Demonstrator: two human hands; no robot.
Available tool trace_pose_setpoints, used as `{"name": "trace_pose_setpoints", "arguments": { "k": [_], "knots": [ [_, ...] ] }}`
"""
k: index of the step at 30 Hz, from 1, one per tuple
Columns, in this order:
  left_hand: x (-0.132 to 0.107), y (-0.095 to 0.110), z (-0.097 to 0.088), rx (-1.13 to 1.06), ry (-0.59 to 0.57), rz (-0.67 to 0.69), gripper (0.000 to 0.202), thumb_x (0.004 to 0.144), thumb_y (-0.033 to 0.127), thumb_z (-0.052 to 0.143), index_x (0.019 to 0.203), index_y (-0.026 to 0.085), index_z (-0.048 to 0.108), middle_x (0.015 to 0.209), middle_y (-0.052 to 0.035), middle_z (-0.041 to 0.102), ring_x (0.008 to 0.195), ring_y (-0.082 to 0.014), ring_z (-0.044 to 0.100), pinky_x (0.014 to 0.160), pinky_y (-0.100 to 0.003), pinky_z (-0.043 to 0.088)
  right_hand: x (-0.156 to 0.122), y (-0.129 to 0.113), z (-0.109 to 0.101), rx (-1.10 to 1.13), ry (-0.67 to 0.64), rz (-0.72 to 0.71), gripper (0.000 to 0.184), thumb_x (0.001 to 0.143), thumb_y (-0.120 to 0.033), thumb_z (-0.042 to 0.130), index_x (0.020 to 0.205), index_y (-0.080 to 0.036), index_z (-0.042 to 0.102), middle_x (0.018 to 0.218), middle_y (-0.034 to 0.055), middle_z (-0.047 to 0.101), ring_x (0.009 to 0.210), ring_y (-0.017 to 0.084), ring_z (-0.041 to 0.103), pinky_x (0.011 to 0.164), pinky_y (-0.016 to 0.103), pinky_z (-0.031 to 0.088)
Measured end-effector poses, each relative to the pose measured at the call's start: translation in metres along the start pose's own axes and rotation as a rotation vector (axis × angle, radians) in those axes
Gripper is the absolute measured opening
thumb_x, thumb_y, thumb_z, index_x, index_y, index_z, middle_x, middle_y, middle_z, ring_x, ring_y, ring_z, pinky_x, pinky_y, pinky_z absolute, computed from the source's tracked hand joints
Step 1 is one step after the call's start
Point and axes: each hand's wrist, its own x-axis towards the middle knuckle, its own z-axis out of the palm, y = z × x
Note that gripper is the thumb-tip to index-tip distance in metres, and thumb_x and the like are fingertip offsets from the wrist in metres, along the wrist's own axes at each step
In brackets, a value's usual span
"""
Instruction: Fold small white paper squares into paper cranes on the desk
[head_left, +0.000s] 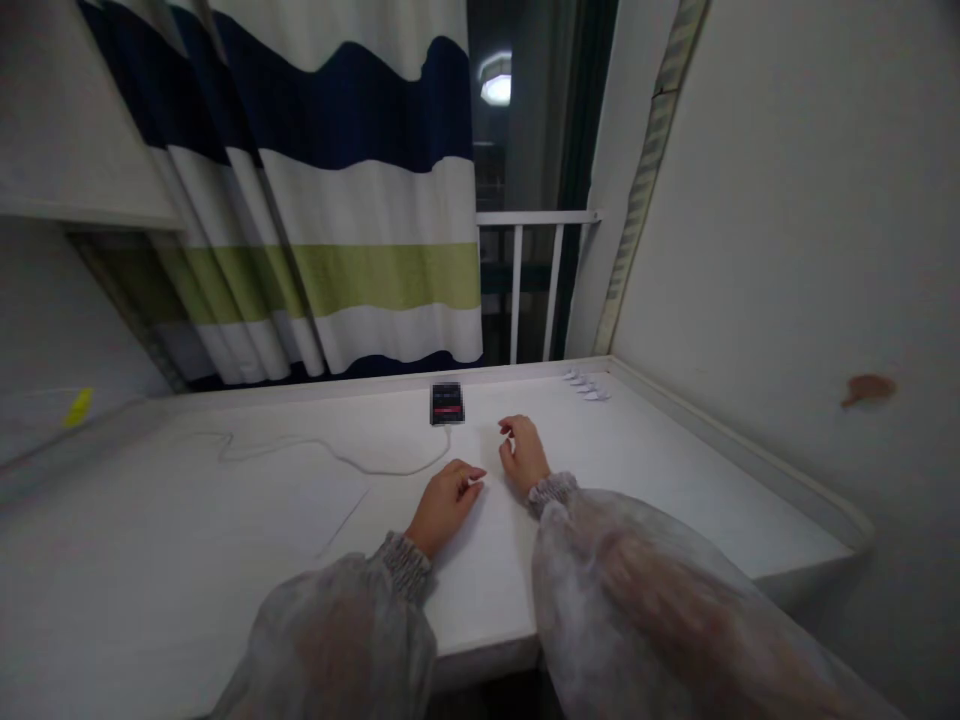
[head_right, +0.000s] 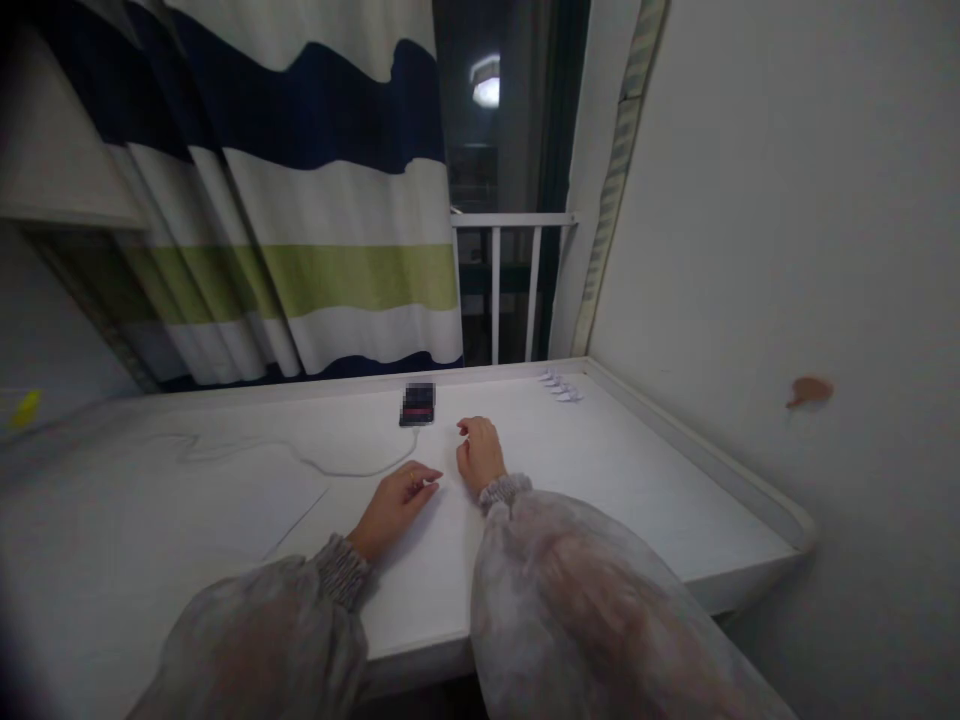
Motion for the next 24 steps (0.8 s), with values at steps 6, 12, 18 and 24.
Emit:
{"name": "trace_pose_setpoints", "arguments": {
  "k": [6,12,18,24],
  "knots": [
    [-0.044,-0.012,-0.031,0.35,0.17,-0.09,0.025,0.078,0.019,0.044,0.096,0.011,0.06,0.101,-0.0113,0.055,0.097,-0.0192,0.05,0.089,-0.033,0.04,-0.005,-0.04,0.023,0.131,-0.152,-0.165,0.031,0.06,-0.005,0.039,0.088,-0.014,0.049,0.08,0.0087,0.051,0.079,0.022,0.045,0.075,0.036,0.039],
    [-0.077,-0.038,-0.078,0.817,0.279,-0.358,0.036,0.078,0.023,0.045,0.107,0.005,0.054,0.118,-0.0181,0.048,0.111,-0.0267,0.043,0.095,-0.037,0.033,-0.006,-0.034,0.024,0.17,-0.169,-0.136,0.026,0.063,-0.004,0.038,0.084,-0.014,0.048,0.077,0.0089,0.05,0.073,0.021,0.044,0.071,0.037,0.039],
    [-0.081,-0.044,-0.091,0.95,0.055,-0.579,0.037,0.084,0.031,0.033,0.1,0.006,0.055,0.104,-0.0182,0.057,0.1,-0.0266,0.051,0.08,-0.037,0.042,-0.007,-0.033,0.025,0.163,-0.212,-0.141,0.022,0.063,-0.003,0.038,0.077,-0.016,0.049,0.074,0.007,0.05,0.072,0.02,0.045,0.07,0.034,0.039],
    [-0.08,-0.043,-0.087,0.962,-0.033,-0.569,0.038,0.087,0.025,0.023,0.092,0.007,0.056,0.091,-0.0164,0.058,0.088,-0.0247,0.056,0.07,-0.036,0.043,-0.007,-0.032,0.026,0.168,-0.266,-0.147,0.022,0.062,-0.002,0.039,0.074,-0.017,0.05,0.073,0.0056,0.05,0.072,0.018,0.046,0.069,0.032,0.04]
  ]
}}
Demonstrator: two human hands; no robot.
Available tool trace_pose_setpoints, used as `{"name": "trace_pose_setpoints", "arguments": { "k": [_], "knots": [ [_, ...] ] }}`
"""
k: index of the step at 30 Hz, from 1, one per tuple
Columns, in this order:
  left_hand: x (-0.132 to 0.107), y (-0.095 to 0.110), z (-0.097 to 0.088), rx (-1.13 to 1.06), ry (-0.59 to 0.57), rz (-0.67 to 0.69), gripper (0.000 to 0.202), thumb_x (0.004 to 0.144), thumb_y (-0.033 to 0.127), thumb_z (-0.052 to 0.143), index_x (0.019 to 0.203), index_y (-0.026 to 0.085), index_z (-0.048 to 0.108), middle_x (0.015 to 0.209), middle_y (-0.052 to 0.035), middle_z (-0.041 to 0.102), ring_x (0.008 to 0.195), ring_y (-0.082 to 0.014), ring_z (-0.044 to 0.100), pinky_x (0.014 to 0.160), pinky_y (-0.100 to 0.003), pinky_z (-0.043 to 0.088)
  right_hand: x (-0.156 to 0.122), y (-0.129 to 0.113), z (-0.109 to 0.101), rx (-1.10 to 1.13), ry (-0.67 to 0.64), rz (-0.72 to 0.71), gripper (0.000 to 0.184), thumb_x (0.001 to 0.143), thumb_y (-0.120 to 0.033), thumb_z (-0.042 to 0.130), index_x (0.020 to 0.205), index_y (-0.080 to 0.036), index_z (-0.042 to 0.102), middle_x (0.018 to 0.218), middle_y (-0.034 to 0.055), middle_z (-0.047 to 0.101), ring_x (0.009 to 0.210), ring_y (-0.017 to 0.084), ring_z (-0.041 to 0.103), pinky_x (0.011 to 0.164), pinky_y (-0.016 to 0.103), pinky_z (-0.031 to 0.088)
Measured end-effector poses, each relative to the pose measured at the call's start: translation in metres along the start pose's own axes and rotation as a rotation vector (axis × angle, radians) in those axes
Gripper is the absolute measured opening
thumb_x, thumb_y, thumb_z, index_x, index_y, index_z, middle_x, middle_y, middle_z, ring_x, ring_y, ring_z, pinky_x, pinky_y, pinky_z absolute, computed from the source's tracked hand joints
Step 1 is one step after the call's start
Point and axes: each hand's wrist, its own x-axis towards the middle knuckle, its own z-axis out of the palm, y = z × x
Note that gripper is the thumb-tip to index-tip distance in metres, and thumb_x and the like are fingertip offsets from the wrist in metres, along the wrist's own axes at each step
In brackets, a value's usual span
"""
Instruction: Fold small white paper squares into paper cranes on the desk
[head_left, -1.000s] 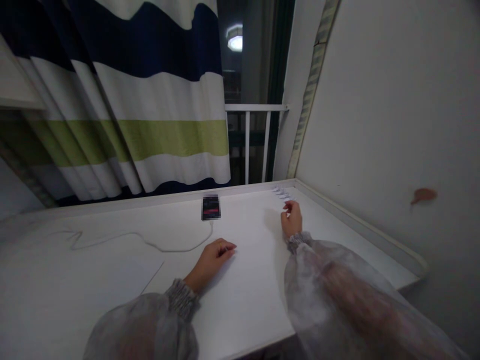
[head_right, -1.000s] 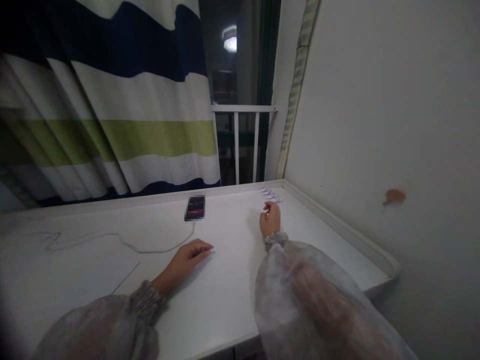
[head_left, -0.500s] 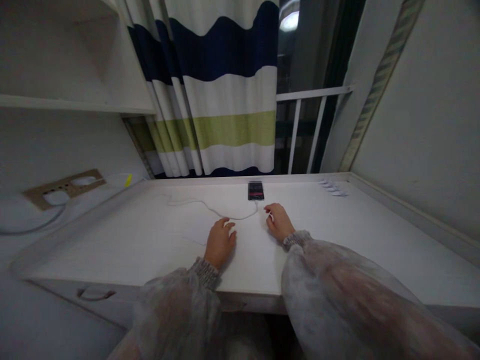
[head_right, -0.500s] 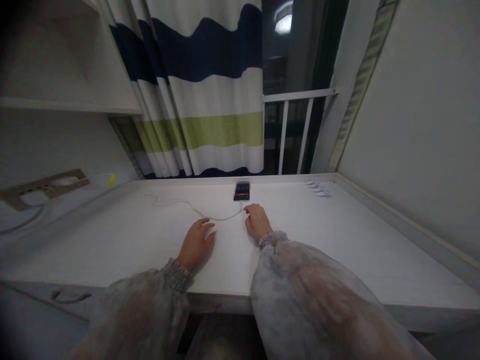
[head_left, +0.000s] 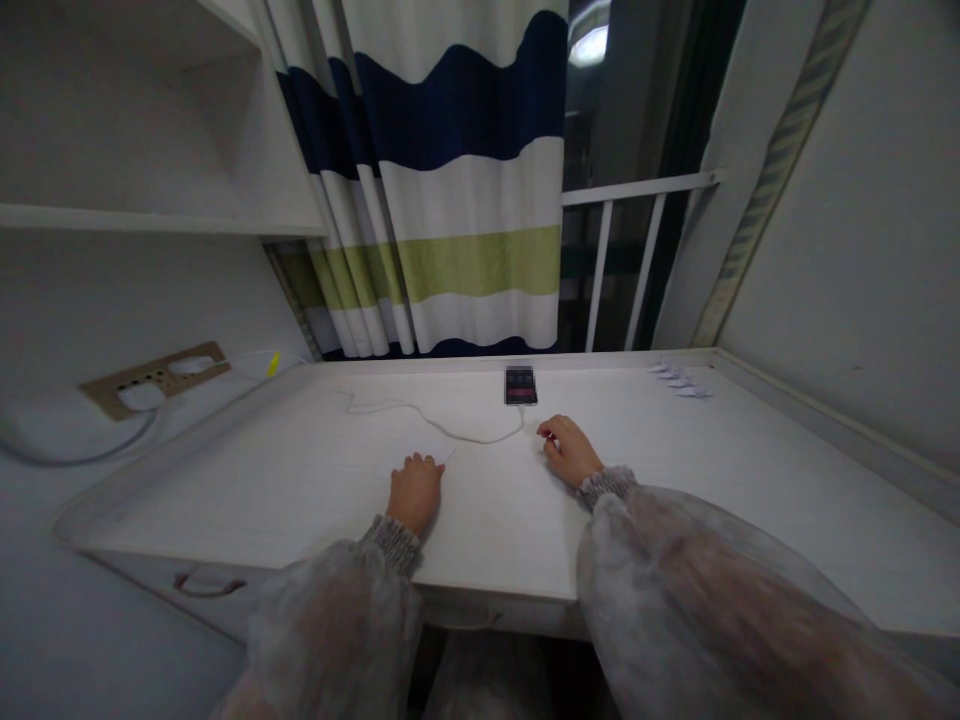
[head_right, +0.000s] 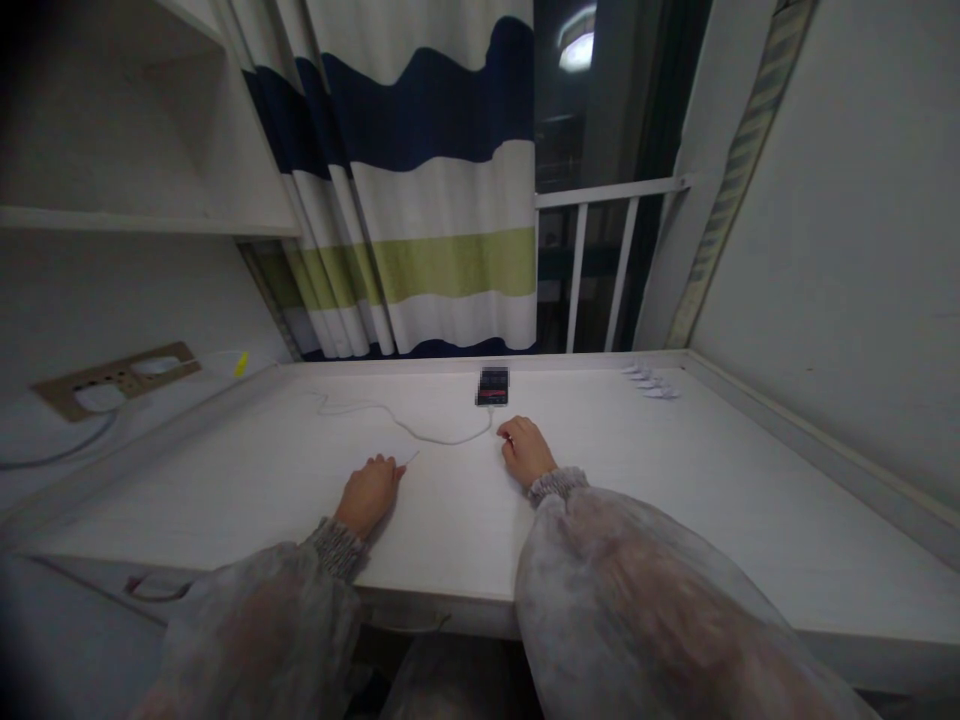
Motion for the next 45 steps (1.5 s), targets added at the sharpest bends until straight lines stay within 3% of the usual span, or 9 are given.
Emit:
{"name": "trace_pose_setpoints", "arguments": {
  "k": [9,22,31,34,39,45],
  "knots": [
    [0.003,-0.005,-0.001,-0.096,0.01,-0.04,0.035,0.085,0.015,0.024,0.089,0.005,0.057,0.08,-0.0173,0.062,0.081,-0.0251,0.059,0.067,-0.033,0.042,0.0,-0.002,-0.002,0.005,-0.055,0.017,0.02,0.063,-0.003,0.039,0.073,-0.017,0.051,0.073,0.0049,0.051,0.072,0.017,0.047,0.068,0.03,0.04],
    [0.006,-0.011,-0.009,-0.293,0.093,-0.213,0.031,0.081,0.022,0.037,0.088,0.014,0.066,0.09,-0.0098,0.067,0.082,-0.0185,0.06,0.067,-0.025,0.038,0.0,-0.005,-0.003,0.017,-0.094,0.03,0.019,0.063,-0.004,0.039,0.071,-0.017,0.051,0.071,0.0044,0.05,0.071,0.017,0.046,0.067,0.03,0.039],
    [0.007,-0.012,-0.009,-0.373,0.109,-0.224,0.025,0.077,0.021,0.043,0.08,0.013,0.067,0.086,-0.0099,0.067,0.081,-0.018,0.06,0.068,-0.024,0.037,0.0,-0.005,-0.002,0.019,-0.115,0.044,0.019,0.061,-0.004,0.039,0.071,-0.017,0.051,0.072,0.0038,0.051,0.071,0.016,0.047,0.065,0.028,0.039],
    [0.007,-0.012,-0.007,-0.401,0.131,-0.228,0.023,0.077,0.019,0.042,0.082,0.012,0.064,0.085,-0.0107,0.067,0.081,-0.0189,0.06,0.068,-0.025,0.038,0.001,-0.006,-0.003,0.022,-0.131,0.041,0.019,0.062,-0.005,0.039,0.071,-0.017,0.051,0.071,0.0037,0.051,0.07,0.016,0.047,0.064,0.028,0.039],
    [0.007,-0.012,-0.005,-0.571,0.221,-0.299,0.032,0.073,0.014,0.049,0.104,0.011,0.047,0.081,-0.0099,0.067,0.08,-0.0183,0.061,0.068,-0.025,0.04,0.001,-0.006,-0.003,0.026,-0.148,0.044,0.019,0.061,-0.005,0.04,0.07,-0.017,0.051,0.07,0.0031,0.05,0.069,0.016,0.046,0.063,0.027,0.039],
    [0.006,-0.016,-0.005,-0.607,0.282,-0.35,0.032,0.069,0.016,0.054,0.099,0.014,0.042,0.073,-0.0071,0.068,0.078,-0.0187,0.061,0.066,-0.026,0.04,0.001,-0.005,-0.002,0.04,-0.16,0.058,0.018,0.061,-0.005,0.04,0.07,-0.017,0.051,0.07,0.0033,0.05,0.069,0.016,0.047,0.063,0.028,0.039]
  ]
}}
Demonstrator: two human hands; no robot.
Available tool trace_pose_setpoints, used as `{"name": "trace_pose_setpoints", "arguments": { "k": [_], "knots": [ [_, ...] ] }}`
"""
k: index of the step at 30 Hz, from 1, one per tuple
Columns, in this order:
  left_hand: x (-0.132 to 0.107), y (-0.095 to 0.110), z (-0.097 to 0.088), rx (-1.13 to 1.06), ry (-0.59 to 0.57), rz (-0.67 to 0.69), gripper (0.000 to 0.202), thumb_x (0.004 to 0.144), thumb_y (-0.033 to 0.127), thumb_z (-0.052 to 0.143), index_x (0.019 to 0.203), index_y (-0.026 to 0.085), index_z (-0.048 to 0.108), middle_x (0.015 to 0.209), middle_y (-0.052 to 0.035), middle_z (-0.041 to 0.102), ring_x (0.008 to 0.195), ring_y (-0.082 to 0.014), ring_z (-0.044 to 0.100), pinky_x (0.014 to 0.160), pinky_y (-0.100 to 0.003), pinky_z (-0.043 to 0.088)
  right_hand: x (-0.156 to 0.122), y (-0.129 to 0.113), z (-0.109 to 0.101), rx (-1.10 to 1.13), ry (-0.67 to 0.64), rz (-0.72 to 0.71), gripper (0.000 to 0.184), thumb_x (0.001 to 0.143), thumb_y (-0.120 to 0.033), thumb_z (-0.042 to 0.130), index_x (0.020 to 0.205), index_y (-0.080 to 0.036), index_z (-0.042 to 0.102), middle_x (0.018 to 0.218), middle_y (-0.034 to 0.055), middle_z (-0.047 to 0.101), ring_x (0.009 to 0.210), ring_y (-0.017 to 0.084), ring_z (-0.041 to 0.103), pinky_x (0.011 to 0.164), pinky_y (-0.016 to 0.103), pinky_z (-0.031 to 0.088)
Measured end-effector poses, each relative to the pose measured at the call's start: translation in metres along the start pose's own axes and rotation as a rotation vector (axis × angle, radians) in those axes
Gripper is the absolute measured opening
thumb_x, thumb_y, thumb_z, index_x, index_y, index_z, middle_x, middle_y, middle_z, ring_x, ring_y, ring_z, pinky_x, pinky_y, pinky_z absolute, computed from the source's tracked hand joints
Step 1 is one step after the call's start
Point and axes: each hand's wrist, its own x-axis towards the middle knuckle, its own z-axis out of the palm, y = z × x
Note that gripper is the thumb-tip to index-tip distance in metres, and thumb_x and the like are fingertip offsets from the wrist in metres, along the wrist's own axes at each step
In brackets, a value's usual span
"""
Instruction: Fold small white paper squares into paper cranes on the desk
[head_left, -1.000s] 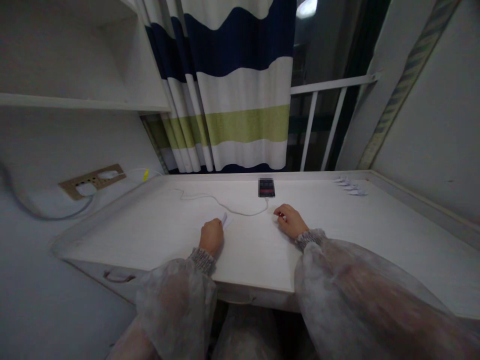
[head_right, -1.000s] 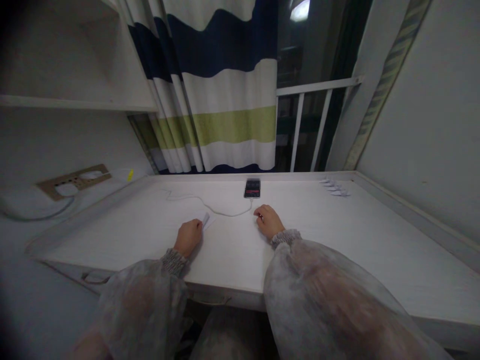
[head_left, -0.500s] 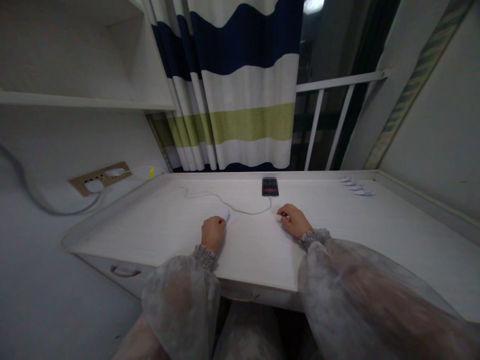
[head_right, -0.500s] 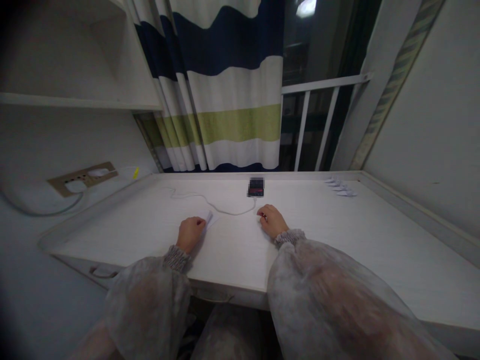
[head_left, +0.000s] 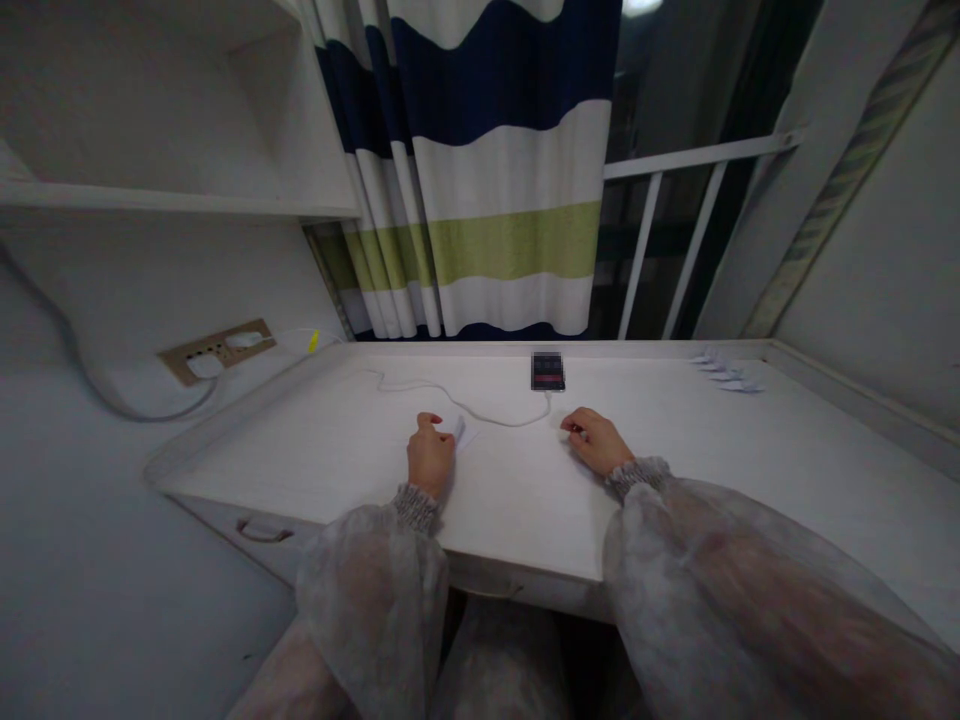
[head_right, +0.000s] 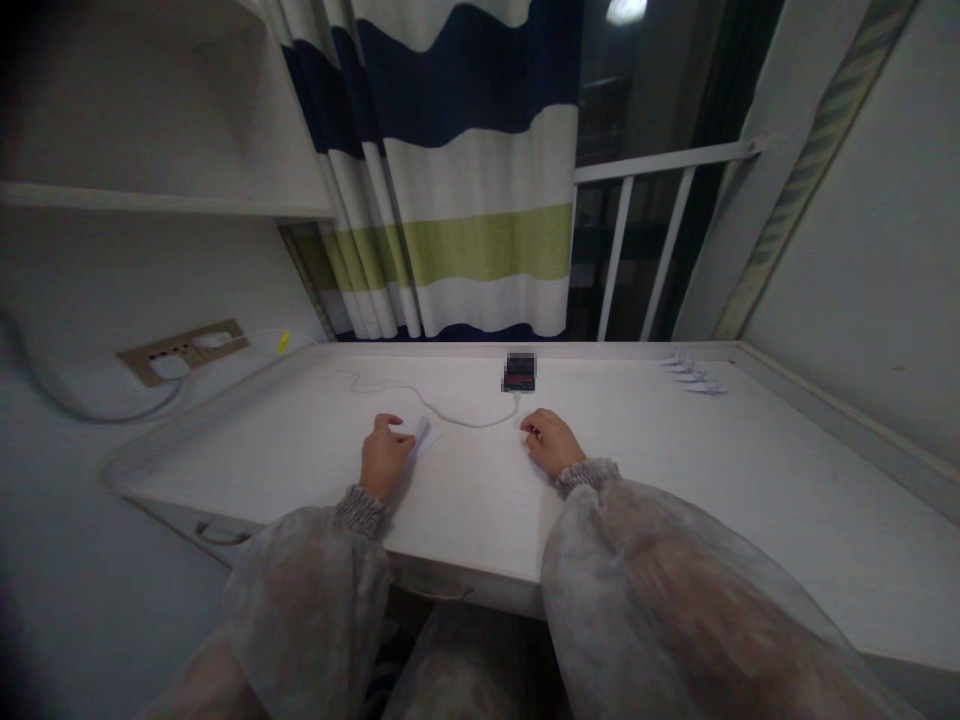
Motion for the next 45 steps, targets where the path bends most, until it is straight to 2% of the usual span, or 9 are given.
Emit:
{"name": "trace_pose_setpoints", "arguments": {
  "k": [7,14,18,22,29,31,34,39,45],
  "knots": [
    [0.0,-0.005,0.001,-0.091,-0.002,-0.025,0.033,0.065,0.022,0.06,0.094,0.016,0.045,0.07,-0.0031,0.068,0.065,-0.0161,0.061,0.061,-0.025,0.041,0.0,-0.001,0.0,0.036,0.001,0.019,0.018,0.061,-0.006,0.041,0.069,-0.017,0.052,0.071,0.0036,0.051,0.069,0.016,0.047,0.063,0.028,0.039],
    [0.001,-0.002,-0.015,-0.047,0.085,0.027,0.028,0.069,0.026,0.057,0.095,0.016,0.058,0.076,-0.0042,0.068,0.077,-0.0182,0.062,0.074,-0.028,0.043,0.0,-0.003,-0.002,0.126,0.018,0.046,0.018,0.058,-0.005,0.043,0.067,-0.017,0.053,0.07,0.0031,0.051,0.07,0.016,0.047,0.068,0.03,0.039],
    [0.002,0.013,-0.032,-0.126,0.203,0.062,0.03,0.071,0.025,0.057,0.099,0.017,0.058,0.083,-0.0034,0.068,0.082,-0.0168,0.062,0.082,-0.029,0.041,0.001,-0.005,-0.004,0.218,0.042,0.079,0.018,0.057,-0.005,0.044,0.065,-0.018,0.054,0.068,0.0022,0.052,0.07,0.016,0.047,0.07,0.032,0.039],
    [0.0,0.039,-0.035,-0.468,0.262,0.093,0.028,0.067,0.027,0.061,0.092,0.016,0.061,0.081,-0.0036,0.067,0.082,-0.016,0.061,0.081,-0.028,0.043,0.001,-0.009,-0.003,0.348,0.077,0.136,0.014,0.061,-0.011,0.048,0.069,-0.018,0.057,0.07,0.002,0.054,0.069,0.016,0.049,0.071,0.032,0.04],
    [-0.004,0.093,0.017,-1.162,-0.287,-0.218,0.034,0.055,0.026,0.069,0.083,0.01,0.059,0.072,-0.0047,0.064,0.062,-0.0108,0.058,0.059,-0.023,0.046,0.004,-0.011,-0.008,0.698,0.107,0.301,0.037,0.074,-0.04,0.047,0.104,-0.019,0.052,0.09,0.0049,0.063,0.075,0.015,0.059,0.068,0.029,0.047],
    [-0.003,0.104,0.036,-1.191,-0.393,-0.276,0.033,0.054,0.026,0.07,0.081,0.01,0.058,0.072,-0.0042,0.063,0.061,-0.0098,0.057,0.056,-0.021,0.046,0.003,-0.005,-0.012,1.038,0.038,0.511,0.036,0.064,-0.041,0.061,0.09,-0.016,0.06,0.08,0.0041,0.066,0.07,0.016,0.06,0.066,0.029,0.047],
    [-0.002,0.113,0.06,-1.195,-0.465,-0.276,0.03,0.055,0.027,0.07,0.076,0.01,0.057,0.069,-0.0041,0.062,0.058,-0.0101,0.057,0.053,-0.022,0.046,0.001,0.006,-0.017,1.121,0.03,0.648,0.026,0.053,-0.032,0.071,0.069,-0.013,0.063,0.064,0.0036,0.067,0.056,0.015,0.059,0.055,0.026,0.047],
    [0.001,0.109,0.084,-1.174,-0.674,-0.226,0.03,0.056,0.029,0.07,0.075,0.01,0.056,0.065,-0.0044,0.062,0.053,-0.0123,0.057,0.048,-0.024,0.045,0.002,0.018,-0.022,1.142,-0.001,0.743,0.017,0.055,-0.026,0.071,0.063,-0.013,0.063,0.056,0.0033,0.065,0.045,0.013,0.055,0.043,0.024,0.045],
    [0.009,0.1,0.088,-1.158,-0.898,-0.125,0.034,0.055,0.032,0.071,0.079,0.011,0.059,0.068,-0.0044,0.064,0.057,-0.0121,0.058,0.052,-0.023,0.045,-0.003,0.021,-0.035,1.267,-0.075,0.742,0.022,0.056,-0.026,0.071,0.073,-0.014,0.064,0.065,0.0028,0.066,0.052,0.012,0.057,0.045,0.023,0.048]
  ]
}}
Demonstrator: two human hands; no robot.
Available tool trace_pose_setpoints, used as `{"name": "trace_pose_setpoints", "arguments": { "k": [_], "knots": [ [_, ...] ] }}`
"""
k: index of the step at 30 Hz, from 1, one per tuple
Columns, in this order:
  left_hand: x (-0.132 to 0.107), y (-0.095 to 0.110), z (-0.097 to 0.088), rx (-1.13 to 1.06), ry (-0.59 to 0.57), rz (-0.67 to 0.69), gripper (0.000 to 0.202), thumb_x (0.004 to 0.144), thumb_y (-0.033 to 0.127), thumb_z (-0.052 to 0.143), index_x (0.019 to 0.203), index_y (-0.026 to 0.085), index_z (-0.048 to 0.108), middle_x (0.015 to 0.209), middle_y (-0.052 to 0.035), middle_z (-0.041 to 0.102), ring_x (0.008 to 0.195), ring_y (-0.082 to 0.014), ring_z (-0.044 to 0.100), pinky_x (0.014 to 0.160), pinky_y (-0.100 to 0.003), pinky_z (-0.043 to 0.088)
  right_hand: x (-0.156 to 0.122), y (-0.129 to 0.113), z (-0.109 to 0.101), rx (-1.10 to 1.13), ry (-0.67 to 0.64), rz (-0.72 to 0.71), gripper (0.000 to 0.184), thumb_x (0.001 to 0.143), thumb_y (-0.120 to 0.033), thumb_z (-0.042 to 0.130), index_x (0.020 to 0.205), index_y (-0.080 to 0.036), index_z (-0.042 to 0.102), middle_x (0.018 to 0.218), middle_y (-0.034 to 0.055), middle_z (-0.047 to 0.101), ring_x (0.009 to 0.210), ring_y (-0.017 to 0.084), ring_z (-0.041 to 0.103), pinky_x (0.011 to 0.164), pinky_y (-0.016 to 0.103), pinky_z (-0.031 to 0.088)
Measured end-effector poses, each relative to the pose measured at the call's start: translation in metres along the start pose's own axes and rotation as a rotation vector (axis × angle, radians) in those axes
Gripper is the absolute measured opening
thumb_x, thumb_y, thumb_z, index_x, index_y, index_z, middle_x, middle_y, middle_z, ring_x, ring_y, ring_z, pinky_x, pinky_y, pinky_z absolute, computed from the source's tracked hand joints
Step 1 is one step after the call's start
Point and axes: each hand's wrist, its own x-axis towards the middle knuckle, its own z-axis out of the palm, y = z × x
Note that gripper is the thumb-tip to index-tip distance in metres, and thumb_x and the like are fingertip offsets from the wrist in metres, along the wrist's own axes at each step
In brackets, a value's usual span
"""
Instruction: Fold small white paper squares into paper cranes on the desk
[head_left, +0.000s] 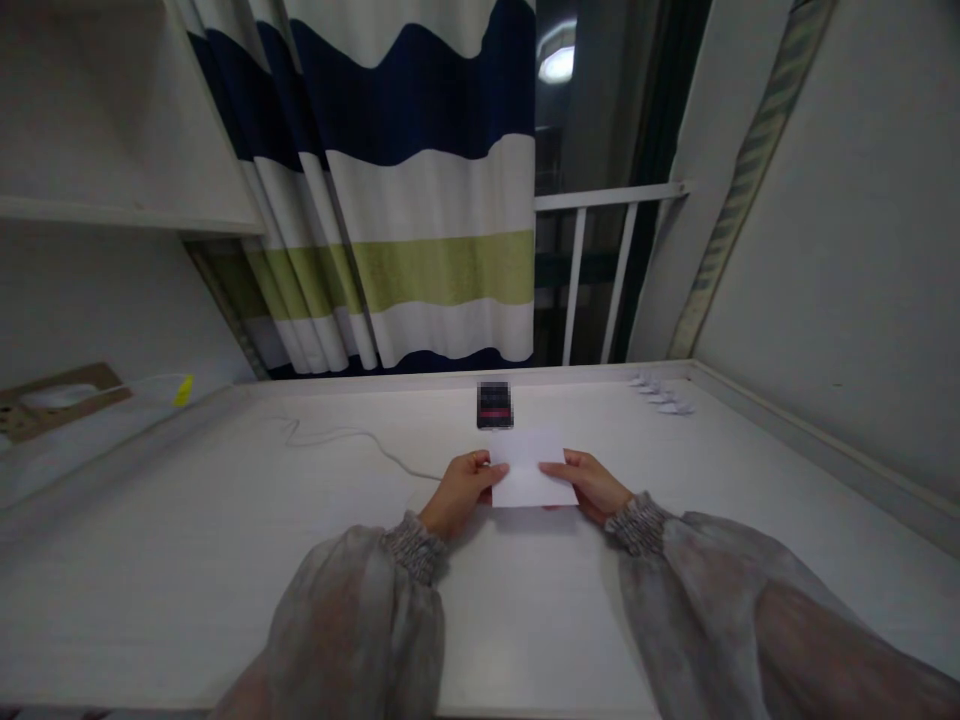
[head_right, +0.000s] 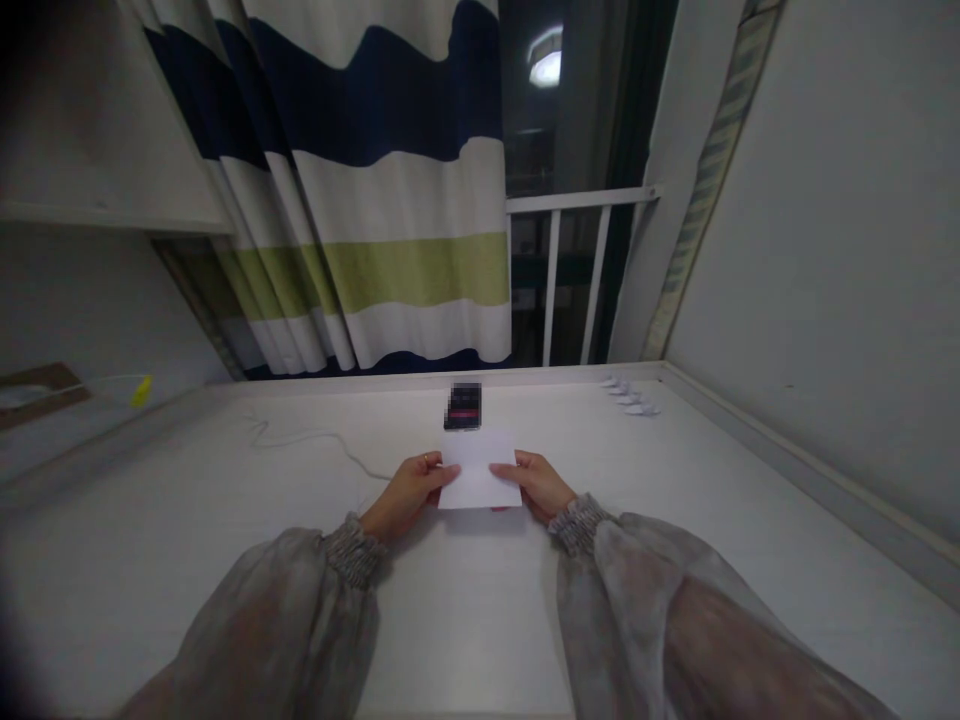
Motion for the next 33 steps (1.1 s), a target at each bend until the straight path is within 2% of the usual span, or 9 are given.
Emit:
{"name": "trace_pose_setpoints", "arguments": {
  "k": [8,13,16,20,22,24,27,30,33],
  "knots": [
    [-0.003,-0.002,-0.004,-0.059,-0.075,-0.024,0.027,0.057,0.026,0.071,0.075,0.008,0.062,0.067,-0.0043,0.064,0.056,-0.0089,0.055,0.055,-0.02,0.043,-0.003,0.007,-0.001,-0.012,-0.059,-0.012,0.022,0.053,-0.022,0.073,0.072,-0.014,0.066,0.067,0.0015,0.067,0.062,0.013,0.06,0.063,0.024,0.049],
    [-0.006,0.001,0.002,-0.124,-0.019,-0.007,0.028,0.061,0.025,0.069,0.082,0.01,0.06,0.069,-0.0037,0.063,0.056,-0.0087,0.055,0.052,-0.019,0.045,-0.005,0.006,0.002,-0.009,0.001,-0.021,0.025,0.053,-0.022,0.073,0.077,-0.015,0.068,0.065,0.0008,0.067,0.057,0.013,0.06,0.056,0.026,0.051],
    [-0.008,0.005,0.003,-0.139,-0.042,-0.059,0.032,0.07,0.038,0.06,0.086,0.01,0.059,0.073,-0.007,0.064,0.059,-0.0115,0.058,0.051,-0.021,0.049,-0.006,0.003,0.002,-0.043,0.017,-0.071,0.03,0.056,-0.025,0.071,0.085,-0.018,0.068,0.076,0.0014,0.068,0.057,0.013,0.06,0.052,0.027,0.052],
    [-0.01,0.007,0.003,-0.137,-0.082,-0.173,0.054,0.074,0.058,0.041,0.087,0.008,0.058,0.075,-0.0118,0.064,0.058,-0.0153,0.061,0.044,-0.024,0.051,-0.008,0.002,0.001,-0.245,-0.025,-0.165,0.027,0.057,-0.024,0.069,0.084,-0.019,0.069,0.088,0.0033,0.068,0.066,0.016,0.062,0.057,0.029,0.053],
    [-0.011,0.007,0.003,-0.107,-0.106,-0.178,0.051,0.072,0.055,0.048,0.088,0.008,0.058,0.075,-0.0119,0.065,0.058,-0.0158,0.062,0.042,-0.022,0.05,-0.009,0.002,0.0,-0.361,-0.05,-0.193,0.027,0.058,-0.024,0.068,0.085,-0.018,0.069,0.082,0.0038,0.069,0.067,0.018,0.063,0.063,0.032,0.052],
    [-0.011,0.006,0.003,-0.057,-0.119,-0.135,0.04,0.067,0.04,0.061,0.089,0.007,0.059,0.078,-0.0113,0.065,0.06,-0.0152,0.062,0.042,-0.018,0.049,-0.008,0.002,-0.001,-0.444,-0.069,-0.224,0.027,0.061,-0.025,0.065,0.087,-0.018,0.069,0.082,0.0039,0.069,0.073,0.019,0.063,0.071,0.035,0.05],
    [-0.01,0.004,0.004,-0.022,-0.082,-0.065,0.032,0.061,0.023,0.069,0.088,0.008,0.061,0.083,-0.0093,0.065,0.063,-0.0125,0.061,0.046,-0.016,0.049,-0.008,0.0,-0.005,-0.51,-0.15,-0.265,0.033,0.064,-0.024,0.063,0.097,-0.019,0.065,0.103,0.0049,0.064,0.094,0.021,0.058,0.086,0.037,0.043],
    [-0.008,0.004,0.004,-0.009,0.019,-0.008,0.03,0.059,0.02,0.07,0.086,0.009,0.061,0.082,-0.0077,0.065,0.064,-0.0111,0.06,0.047,-0.016,0.048,-0.011,-0.009,-0.01,-0.502,-0.327,-0.266,0.06,0.064,-0.022,0.064,0.122,-0.023,0.046,0.127,0.0054,0.047,0.112,0.02,0.045,0.095,0.037,0.034],
    [-0.007,0.003,0.003,0.032,0.085,0.051,0.031,0.057,0.021,0.07,0.085,0.009,0.06,0.078,-0.0063,0.065,0.062,-0.0105,0.058,0.047,-0.016,0.046,-0.015,-0.022,-0.013,-0.51,-0.489,-0.241,0.077,0.062,-0.026,0.067,0.13,-0.024,0.031,0.131,0.0066,0.041,0.118,0.02,0.038,0.098,0.037,0.028]
  ]
}}
